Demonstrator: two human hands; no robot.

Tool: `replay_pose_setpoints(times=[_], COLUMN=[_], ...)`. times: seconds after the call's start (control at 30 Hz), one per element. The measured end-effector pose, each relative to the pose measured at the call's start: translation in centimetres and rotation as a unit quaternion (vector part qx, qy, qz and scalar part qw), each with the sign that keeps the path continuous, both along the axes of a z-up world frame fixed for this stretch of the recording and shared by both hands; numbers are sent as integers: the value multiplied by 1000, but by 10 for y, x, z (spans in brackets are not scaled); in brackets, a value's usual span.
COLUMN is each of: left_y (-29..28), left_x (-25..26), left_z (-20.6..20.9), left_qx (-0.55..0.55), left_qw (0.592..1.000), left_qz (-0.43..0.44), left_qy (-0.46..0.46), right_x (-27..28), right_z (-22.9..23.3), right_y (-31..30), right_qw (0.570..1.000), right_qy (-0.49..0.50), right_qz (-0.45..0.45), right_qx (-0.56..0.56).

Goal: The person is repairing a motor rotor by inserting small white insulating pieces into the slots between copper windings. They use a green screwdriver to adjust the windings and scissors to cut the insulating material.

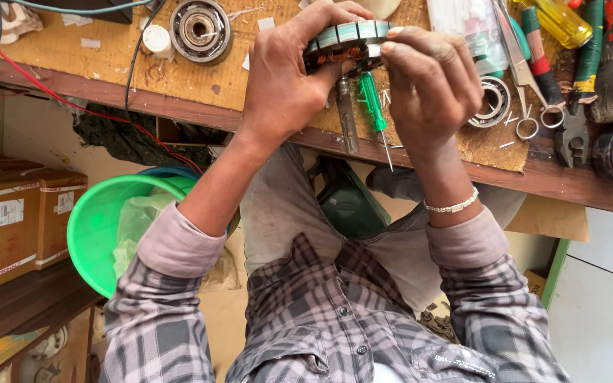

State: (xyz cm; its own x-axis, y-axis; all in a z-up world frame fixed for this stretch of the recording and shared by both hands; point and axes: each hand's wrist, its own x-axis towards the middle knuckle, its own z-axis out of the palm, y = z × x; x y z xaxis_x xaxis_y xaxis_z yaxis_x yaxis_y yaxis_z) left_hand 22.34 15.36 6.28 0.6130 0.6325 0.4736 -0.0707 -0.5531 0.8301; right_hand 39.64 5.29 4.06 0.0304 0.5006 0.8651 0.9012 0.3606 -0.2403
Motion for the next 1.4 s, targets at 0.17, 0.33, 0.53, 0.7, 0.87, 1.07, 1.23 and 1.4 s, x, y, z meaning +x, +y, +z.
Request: replay_pose_setpoints(times=[0.17, 0.33, 0.53, 0.7, 0.87, 1.07, 1.23, 1.4], left_y=[0, -2, 0, 0, 2, 4, 6, 12], left_x=[2, 1, 2, 2, 1, 3, 4, -1], left_z=[0, -6, -4, -4, -7, -12, -16, -14], left_qx=[-5, 8, 11, 32, 34, 39, 45, 104], left_qw=[1000, 1000, 1000, 999, 999, 999, 999, 995], left_qz=[2, -5, 4, 8, 15, 20, 19, 0], left_qy=[2, -12, 1, 1, 17, 5, 8, -1], right_x=[-11, -9, -8, -16, -14, -11, -16, -24], right_z=[9, 2, 22, 39, 33, 26, 30, 45], right_y=[-7, -4, -7, -10, -6, -9, -10, -11], right_qw=[999, 1000, 996, 996, 993, 974, 975, 989], right_qy=[-32, -1, -27, -53, 34, 168, 157, 45], right_qz=[-34, -7, 1, -8, 25, 60, 48, 16], right_qx=[0, -20, -79, -78, -110, -139, -152, -140])
